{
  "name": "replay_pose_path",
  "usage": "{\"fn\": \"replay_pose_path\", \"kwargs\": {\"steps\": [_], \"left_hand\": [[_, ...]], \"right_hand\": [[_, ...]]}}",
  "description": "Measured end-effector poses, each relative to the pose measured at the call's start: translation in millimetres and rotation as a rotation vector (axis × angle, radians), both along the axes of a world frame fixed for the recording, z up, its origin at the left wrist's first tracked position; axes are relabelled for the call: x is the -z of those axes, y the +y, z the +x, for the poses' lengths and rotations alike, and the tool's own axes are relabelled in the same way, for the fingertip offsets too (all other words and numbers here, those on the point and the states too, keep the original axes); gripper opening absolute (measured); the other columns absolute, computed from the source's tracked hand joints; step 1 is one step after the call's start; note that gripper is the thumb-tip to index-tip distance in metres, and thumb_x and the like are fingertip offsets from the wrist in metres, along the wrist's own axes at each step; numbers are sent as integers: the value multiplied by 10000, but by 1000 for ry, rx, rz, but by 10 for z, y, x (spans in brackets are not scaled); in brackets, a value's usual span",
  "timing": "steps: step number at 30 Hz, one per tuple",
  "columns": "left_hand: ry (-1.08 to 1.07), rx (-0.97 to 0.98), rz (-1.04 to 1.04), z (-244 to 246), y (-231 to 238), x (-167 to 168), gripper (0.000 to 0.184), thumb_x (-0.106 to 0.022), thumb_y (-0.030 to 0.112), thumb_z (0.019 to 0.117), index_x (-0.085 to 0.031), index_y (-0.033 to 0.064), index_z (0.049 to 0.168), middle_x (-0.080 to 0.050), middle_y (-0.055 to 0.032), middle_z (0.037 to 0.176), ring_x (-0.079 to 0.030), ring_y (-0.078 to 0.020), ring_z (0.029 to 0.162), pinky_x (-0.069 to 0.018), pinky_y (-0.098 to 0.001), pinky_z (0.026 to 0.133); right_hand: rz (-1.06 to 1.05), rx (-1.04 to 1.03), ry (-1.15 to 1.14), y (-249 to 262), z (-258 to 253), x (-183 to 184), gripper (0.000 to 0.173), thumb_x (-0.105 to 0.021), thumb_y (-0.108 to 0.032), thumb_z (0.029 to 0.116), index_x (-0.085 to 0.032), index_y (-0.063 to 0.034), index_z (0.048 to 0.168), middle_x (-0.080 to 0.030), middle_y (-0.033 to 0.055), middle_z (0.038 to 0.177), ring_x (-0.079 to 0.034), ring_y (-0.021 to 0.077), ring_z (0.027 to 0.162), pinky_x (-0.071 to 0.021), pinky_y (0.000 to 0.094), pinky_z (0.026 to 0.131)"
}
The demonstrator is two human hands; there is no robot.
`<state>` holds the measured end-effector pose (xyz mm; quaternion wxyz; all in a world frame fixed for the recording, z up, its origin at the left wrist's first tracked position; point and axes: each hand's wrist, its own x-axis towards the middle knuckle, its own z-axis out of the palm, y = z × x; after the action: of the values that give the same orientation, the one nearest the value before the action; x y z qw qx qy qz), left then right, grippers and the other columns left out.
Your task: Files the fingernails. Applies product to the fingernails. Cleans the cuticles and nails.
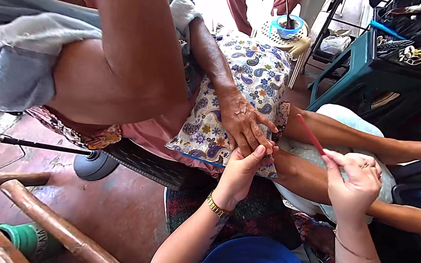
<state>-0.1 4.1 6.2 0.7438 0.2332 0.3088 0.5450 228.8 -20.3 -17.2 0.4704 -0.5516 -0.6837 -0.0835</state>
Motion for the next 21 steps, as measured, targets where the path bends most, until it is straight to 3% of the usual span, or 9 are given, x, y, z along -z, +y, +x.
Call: {"fn": "replay_pose_path", "kwargs": {"steps": [3, 6, 8, 12, 15, 17, 20, 21], "left_hand": [[-10, -2, -4, 2, 41, 3, 175, -497, -30, 1008, -658, -35, 1075, -734, -159, 1059, -730, -236, 997, -596, -373, 914], [-8, 6, -7, 8, 31, 7, 163, -501, -30, 1009, -652, -34, 1070, -734, -154, 1053, -727, -237, 1009, -591, -374, 925], [-17, 8, -4, 5, 11, 25, 155, -518, -34, 1001, -659, -35, 1065, -737, -158, 1056, -729, -244, 1012, -590, -380, 929], [-34, 7, -3, 1, -8, 34, 150, -519, -40, 995, -652, -44, 1063, -734, -165, 1064, -729, -241, 1010, -591, -373, 929], [-24, 9, -8, 1, -12, 29, 152, -514, -39, 998, -656, -41, 1051, -736, -158, 1046, -730, -237, 1002, -594, -369, 917], [-25, 18, -7, 0, -11, 31, 150, -518, -36, 998, -658, -35, 1054, -736, -157, 1049, -728, -239, 1008, -590, -373, 924], [-39, 30, 0, 9, -12, 38, 157, -511, -42, 995, -655, -35, 1056, -735, -157, 1057, -727, -237, 1012, -588, -373, 934], [-38, 32, -1, 14, -13, 30, 167, -497, -46, 994, -655, -31, 1046, -736, -154, 1059, -728, -234, 1013, -587, -369, 934]], "right_hand": [[-59, -193, 42, -143, -162, -1, 150, -674, -267, 1002, -781, -164, 984, -652, 15, 793, -627, 131, 942, -335, 428, 1107], [-79, -33, -9, -69, -73, 27, 174, -690, -208, 970, -813, -87, 947, -694, 95, 778, -642, 227, 864, -415, 437, 968], [-72, 39, 29, -29, -12, -7, 165, -706, -176, 954, -815, -51, 949, -714, 106, 793, -630, 223, 847, -422, 394, 899], [-134, -228, 101, -155, -207, -13, 155, -687, -263, 985, -793, -152, 959, -696, 3, 819, -645, 110, 937, -380, 391, 1076], [-164, -31, 41, -88, -95, 21, 173, -694, -197, 959, -814, -73, 947, -733, 83, 817, -662, 212, 860, -440, 445, 957], [-138, 29, 39, -57, -31, 3, 172, -696, -185, 956, -813, -58, 952, -723, 95, 806, -642, 222, 843, -433, 422, 919], [-102, -194, 60, -118, -156, -5, 161, -671, -272, 1000, -788, -166, 971, -679, 13, 814, -638, 124, 936, -385, 397, 1068], [-92, -208, 47, -106, -183, 5, 163, -675, -262, 994, -798, -160, 962, -682, 25, 798, -642, 140, 927, -367, 419, 1073]]}}
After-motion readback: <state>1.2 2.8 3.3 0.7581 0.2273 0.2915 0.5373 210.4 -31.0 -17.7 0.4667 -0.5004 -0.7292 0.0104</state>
